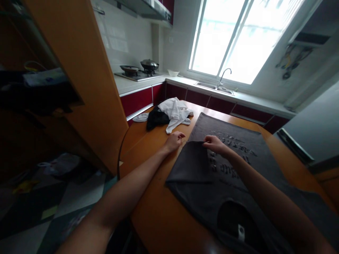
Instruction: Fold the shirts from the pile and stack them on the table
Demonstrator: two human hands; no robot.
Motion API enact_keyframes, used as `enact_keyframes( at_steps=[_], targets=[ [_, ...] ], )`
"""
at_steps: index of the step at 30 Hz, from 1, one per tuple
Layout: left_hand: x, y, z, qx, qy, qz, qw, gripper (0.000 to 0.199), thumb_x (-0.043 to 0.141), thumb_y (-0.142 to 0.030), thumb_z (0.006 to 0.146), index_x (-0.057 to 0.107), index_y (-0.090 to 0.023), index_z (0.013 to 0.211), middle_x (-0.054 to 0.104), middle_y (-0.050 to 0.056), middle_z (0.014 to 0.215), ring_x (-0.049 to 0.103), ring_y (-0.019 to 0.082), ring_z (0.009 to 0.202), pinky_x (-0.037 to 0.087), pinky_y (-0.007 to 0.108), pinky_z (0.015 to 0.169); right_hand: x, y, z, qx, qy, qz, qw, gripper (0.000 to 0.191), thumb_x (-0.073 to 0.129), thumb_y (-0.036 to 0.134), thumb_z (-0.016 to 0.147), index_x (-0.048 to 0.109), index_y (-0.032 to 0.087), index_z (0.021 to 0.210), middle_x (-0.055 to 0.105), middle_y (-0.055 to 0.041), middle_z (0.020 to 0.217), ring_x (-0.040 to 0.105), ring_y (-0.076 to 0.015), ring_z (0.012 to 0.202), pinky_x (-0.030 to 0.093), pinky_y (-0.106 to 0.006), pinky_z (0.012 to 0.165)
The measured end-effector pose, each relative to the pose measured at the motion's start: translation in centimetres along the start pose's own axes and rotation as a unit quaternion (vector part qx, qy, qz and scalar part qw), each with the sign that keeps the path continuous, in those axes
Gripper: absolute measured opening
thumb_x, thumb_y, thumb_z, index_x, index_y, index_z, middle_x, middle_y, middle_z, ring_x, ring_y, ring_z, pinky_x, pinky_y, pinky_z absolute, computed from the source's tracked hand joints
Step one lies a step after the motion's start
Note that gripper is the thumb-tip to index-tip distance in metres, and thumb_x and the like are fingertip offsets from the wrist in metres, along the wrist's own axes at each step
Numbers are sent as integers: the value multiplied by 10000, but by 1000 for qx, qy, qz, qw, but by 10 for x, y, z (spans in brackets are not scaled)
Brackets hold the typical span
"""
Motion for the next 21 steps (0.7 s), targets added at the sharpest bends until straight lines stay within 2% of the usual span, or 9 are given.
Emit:
enact_keyframes(
  at_steps=[2, 4, 8, 12, 14, 16, 19, 21],
  targets=[
    [1, -2, 0, 5, 3, -4, 1000, 276, 503, -39, 838, 735, -146, 945, 723, 91, 958, 681, 196, 917, 541, 304, 853, -5, 0, -3, 30, -7, 129, 991, 107, 581, 245, 864, 601, 176, 942, 644, -8, 778, 635, -156, 717, 533, -262, 639],
    [3, -4, -1, 11, 10, 2, 1000, 253, 520, -57, 843, 732, -141, 952, 720, 93, 961, 677, 194, 903, 538, 296, 841, -5, -4, -6, 70, -34, 198, 977, 125, 607, 248, 851, 580, 181, 954, 615, 15, 709, 592, -128, 600, 486, -221, 530],
    [6, -7, -3, 14, 51, 31, 998, 212, 566, -138, 863, 723, -144, 1006, 712, 79, 947, 664, 176, 821, 536, 275, 780, 9, -18, -10, 130, -62, 135, 980, 221, 667, 212, 832, 604, 154, 1036, 574, 42, 621, 532, -98, 485, 401, -184, 450],
    [9, -10, -7, 21, 101, 47, 994, 228, 630, -209, 849, 715, -145, 1050, 704, 55, 902, 656, 170, 787, 533, 267, 759, 22, -29, -16, 158, -45, 120, 979, 456, 714, 224, 823, 565, 116, 1241, 619, 19, 643, 601, -128, 523, 430, -202, 485],
    [11, -12, -9, 29, 114, 50, 992, 229, 648, -226, 844, 719, -146, 1047, 700, 52, 890, 655, 173, 792, 529, 265, 750, 24, -33, -23, 175, -28, 113, 978, 541, 754, 251, 792, 558, 105, 1275, 641, 8, 652, 610, -142, 536, 445, -220, 502],
    [13, -13, -10, 38, 122, 55, 990, 229, 652, -236, 846, 722, -157, 1049, 699, 51, 900, 657, 177, 811, 527, 265, 756, 23, -33, -31, 187, -16, 106, 977, 518, 790, 271, 743, 613, 103, 1200, 652, 3, 654, 611, -148, 562, 446, -227, 521],
    [15, -14, -11, 42, 124, 57, 990, 225, 651, -241, 845, 725, -167, 1044, 700, 54, 928, 660, 180, 827, 529, 274, 778, 24, -27, -41, 172, 23, 107, 979, 261, 785, 289, 699, 698, 120, 877, 606, 20, 601, 554, -123, 556, 381, -217, 504],
    [15, -13, -11, 40, 124, 53, 990, 226, 651, -241, 846, 723, -160, 1044, 699, 57, 930, 659, 182, 823, 530, 280, 780, 27, -20, -45, 152, 61, 119, 979, 196, 758, 307, 690, 661, 136, 692, 535, 41, 535, 474, -96, 512, 311, -217, 476]
  ],
)
Point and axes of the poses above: each hand's wrist, its own z-axis towards the middle knuckle, its own x-axis out of the palm, y = z × x, the point moved 6 cm from there along z, towards the middle knuckle
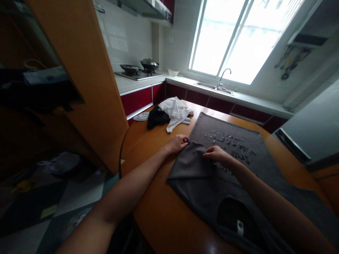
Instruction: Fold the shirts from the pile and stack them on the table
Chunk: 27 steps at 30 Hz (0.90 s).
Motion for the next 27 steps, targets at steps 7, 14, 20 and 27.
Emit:
enact_keyframes(
  at_steps=[7, 14, 20, 27],
  targets=[
    [0, 2, 1, 1, 0, -11, 1000, 227, 660, -223, 845, 715, -154, 1054, 691, 55, 934, 657, 179, 829, 533, 282, 788, 2, 30, -15, -96, -52, 80, 991, 116, 663, 235, 703, 570, 189, 754, 605, 38, 614, 559, -121, 569, 386, -205, 512],
    [-3, -5, 2, 38, -45, 8, 998, 317, 642, -212, 865, 687, -178, 1177, 654, 80, 1100, 634, 222, 1072, 497, 346, 996, -17, 39, -26, -47, -104, 176, 978, 196, 633, 230, 776, 599, 199, 966, 683, 2, 681, 627, -163, 561, 468, -236, 490],
    [8, -38, -3, 127, 22, 35, 991, 438, 487, -255, 978, 552, -196, 1407, 554, 106, 1433, 494, 232, 1350, 367, 375, 1156, -23, 16, -28, -21, -122, 185, 975, 247, 664, 199, 765, 647, 170, 1009, 706, -8, 698, 647, -160, 573, 485, -231, 500],
    [42, -47, -22, 76, 219, 127, 964, 626, 361, -527, 1027, 315, -211, 1565, 188, 126, 1659, 95, 317, 1543, 78, 640, 1197, -1, -17, -23, -34, -115, 104, 987, 290, 636, 195, 821, 623, 155, 1108, 700, -9, 708, 667, -172, 621, 494, -242, 537]
  ],
)
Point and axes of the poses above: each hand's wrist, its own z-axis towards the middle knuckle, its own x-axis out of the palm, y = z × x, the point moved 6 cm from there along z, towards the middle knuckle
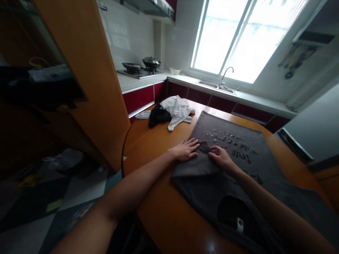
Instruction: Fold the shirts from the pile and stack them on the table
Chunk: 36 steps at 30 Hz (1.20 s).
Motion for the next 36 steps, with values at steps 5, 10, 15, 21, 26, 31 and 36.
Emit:
enact_keyframes(
  at_steps=[5, 10, 15, 21, 26, 31, 36],
  targets=[
    [-13, 12, 1, -4, -54, -20, 998, 588, 320, -518, 1037, 369, -216, 1539, 255, 107, 1645, 160, 279, 1536, 124, 582, 1217, 0, -3, -10, -75, -24, -202, 976, 472, 606, 255, 881, 540, 154, 1338, 716, -47, 816, 689, -214, 754, 523, -314, 704],
    [-47, 53, -5, -99, -250, -62, 961, 504, 345, -244, 1002, 470, -95, 1466, 482, 150, 1520, 388, 231, 1452, 287, 406, 1215, 1, 23, -29, -240, -89, -363, 896, 426, 483, 290, 956, 579, 181, 1356, 606, -159, 1328, 538, -297, 1263, 430, -417, 1068],
    [-40, 45, -2, -64, -233, -69, 968, 503, 388, -158, 949, 515, -129, 1435, 504, 121, 1508, 408, 234, 1440, 301, 446, 1214, 31, 17, -36, -323, 25, -372, 870, 568, 401, 383, 1002, 400, 184, 1533, 286, -117, 1636, 214, -273, 1518, 234, -494, 1219],
    [-26, 7, 0, 23, -159, -40, 986, 507, 342, -174, 999, 444, -175, 1496, 427, 91, 1569, 317, 201, 1488, 243, 442, 1231, 40, 3, -33, -289, 72, -383, 875, 618, 368, 455, 1012, 341, 179, 1565, 212, -120, 1654, 149, -257, 1536, 146, -510, 1232],
    [-5, 7, 0, 3, -51, -1, 999, 579, 420, -437, 1024, 366, -187, 1543, 275, 123, 1636, 181, 277, 1531, 155, 537, 1228, 39, 3, -32, -291, 67, -368, 880, 622, 372, 460, 1006, 347, 183, 1563, 226, -114, 1650, 163, -255, 1533, 132, -504, 1234],
    [-6, 6, -4, -18, -14, 19, 1000, 594, 412, -483, 1025, 332, -234, 1559, 180, 118, 1662, 102, 290, 1544, 105, 597, 1212, 39, 4, -33, -299, 63, -350, 885, 619, 397, 452, 993, 374, 187, 1552, 258, -113, 1640, 184, -260, 1529, 145, -513, 1231],
    [-27, -17, -22, -12, -43, 8, 999, 538, 384, -367, 1043, 341, -204, 1554, 274, 120, 1638, 180, 249, 1533, 156, 519, 1231, 39, 4, -32, -299, 58, -338, 891, 616, 413, 443, 983, 398, 183, 1540, 271, -116, 1635, 188, -266, 1528, 150, -525, 1227]
  ],
)
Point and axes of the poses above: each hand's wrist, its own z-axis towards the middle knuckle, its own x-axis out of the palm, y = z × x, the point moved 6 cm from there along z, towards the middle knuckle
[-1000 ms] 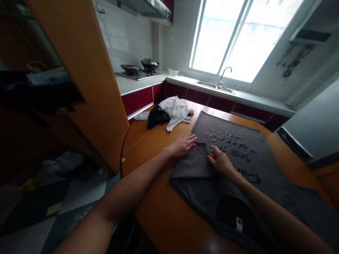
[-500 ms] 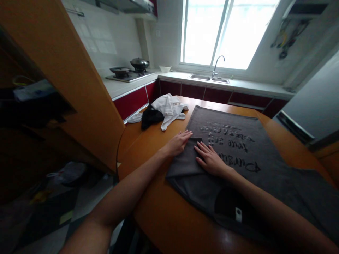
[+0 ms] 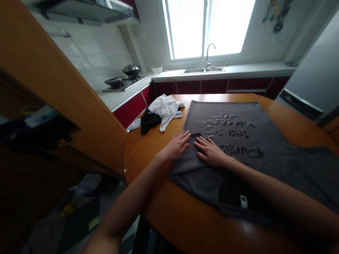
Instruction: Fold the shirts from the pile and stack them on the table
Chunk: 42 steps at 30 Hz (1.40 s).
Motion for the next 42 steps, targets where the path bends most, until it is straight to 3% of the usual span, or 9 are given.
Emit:
enact_keyframes(
  at_steps=[7, 13, 17, 22, 27, 30, 34, 39, 42],
  targets=[
    [16, -17, -41, -5, 50, -2, 999, 514, 338, -338, 1050, 349, -221, 1551, 285, 95, 1637, 162, 233, 1537, 174, 509, 1233, 1, 1, 1, -3, -11, 18, 1000, 612, 422, 429, 974, 410, 184, 1534, 285, -117, 1631, 202, -273, 1524, 153, -526, 1225],
    [8, -25, -50, -1, 10, -17, 1000, 526, 303, -372, 1063, 312, -227, 1569, 268, 77, 1644, 148, 202, 1540, 150, 481, 1248, 0, 1, 0, -3, -15, 17, 1000, 611, 429, 426, 972, 421, 170, 1527, 301, -132, 1622, 220, -274, 1519, 164, -526, 1222],
    [11, -30, -56, 12, 47, -23, 999, 541, 382, -412, 1043, 344, -247, 1557, 288, 70, 1636, 157, 233, 1538, 153, 512, 1244, -1, 1, 0, -4, -23, 22, 999, 603, 441, 424, 965, 443, 177, 1515, 309, -126, 1620, 227, -274, 1517, 161, -517, 1224],
    [-7, -15, -60, -20, -60, -85, 994, 516, 255, -381, 1069, 356, -235, 1554, 346, 61, 1615, 230, 187, 1520, 188, 440, 1251, 1, 0, 1, -3, -19, 28, 999, 611, 433, 443, 968, 436, 181, 1520, 303, -124, 1622, 230, -281, 1516, 158, -529, 1224],
    [11, -15, -68, -6, 45, -34, 998, 545, 360, -444, 1045, 349, -258, 1557, 269, 53, 1644, 148, 236, 1540, 139, 513, 1249, -1, 1, 1, -3, -21, 17, 1000, 604, 435, 435, 971, 441, 175, 1516, 303, -125, 1622, 222, -271, 1519, 165, -520, 1223],
    [-2, -14, -62, -19, 2, -57, 998, 532, 305, -420, 1059, 355, -235, 1555, 289, 63, 1638, 183, 210, 1533, 169, 466, 1251, -2, 2, 0, -1, -16, 15, 1000, 605, 431, 436, 975, 431, 179, 1522, 299, -120, 1625, 219, -268, 1520, 167, -520, 1224],
    [-18, -17, -32, -28, -42, -41, 998, 516, 351, -364, 1041, 404, -199, 1527, 376, 98, 1597, 271, 223, 1508, 214, 459, 1240, -3, 3, 0, -1, -14, 12, 1000, 608, 426, 444, 977, 422, 185, 1527, 298, -115, 1626, 216, -265, 1521, 164, -528, 1224],
    [4, -15, 9, -35, -46, 32, 998, 511, 343, -207, 1005, 419, -174, 1510, 388, 113, 1589, 292, 236, 1499, 237, 472, 1226, -3, 4, 0, 2, -11, 8, 1000, 612, 442, 437, 972, 424, 176, 1526, 302, -120, 1623, 215, -263, 1521, 150, -509, 1233],
    [23, -3, 18, -57, -30, 57, 996, 513, 353, -272, 1021, 391, -170, 1522, 344, 125, 1610, 232, 263, 1519, 215, 523, 1220, -4, 5, 0, 1, -12, 8, 1000, 613, 452, 429, 971, 421, 174, 1527, 308, -121, 1621, 216, -261, 1521, 142, -503, 1235]
  ],
)
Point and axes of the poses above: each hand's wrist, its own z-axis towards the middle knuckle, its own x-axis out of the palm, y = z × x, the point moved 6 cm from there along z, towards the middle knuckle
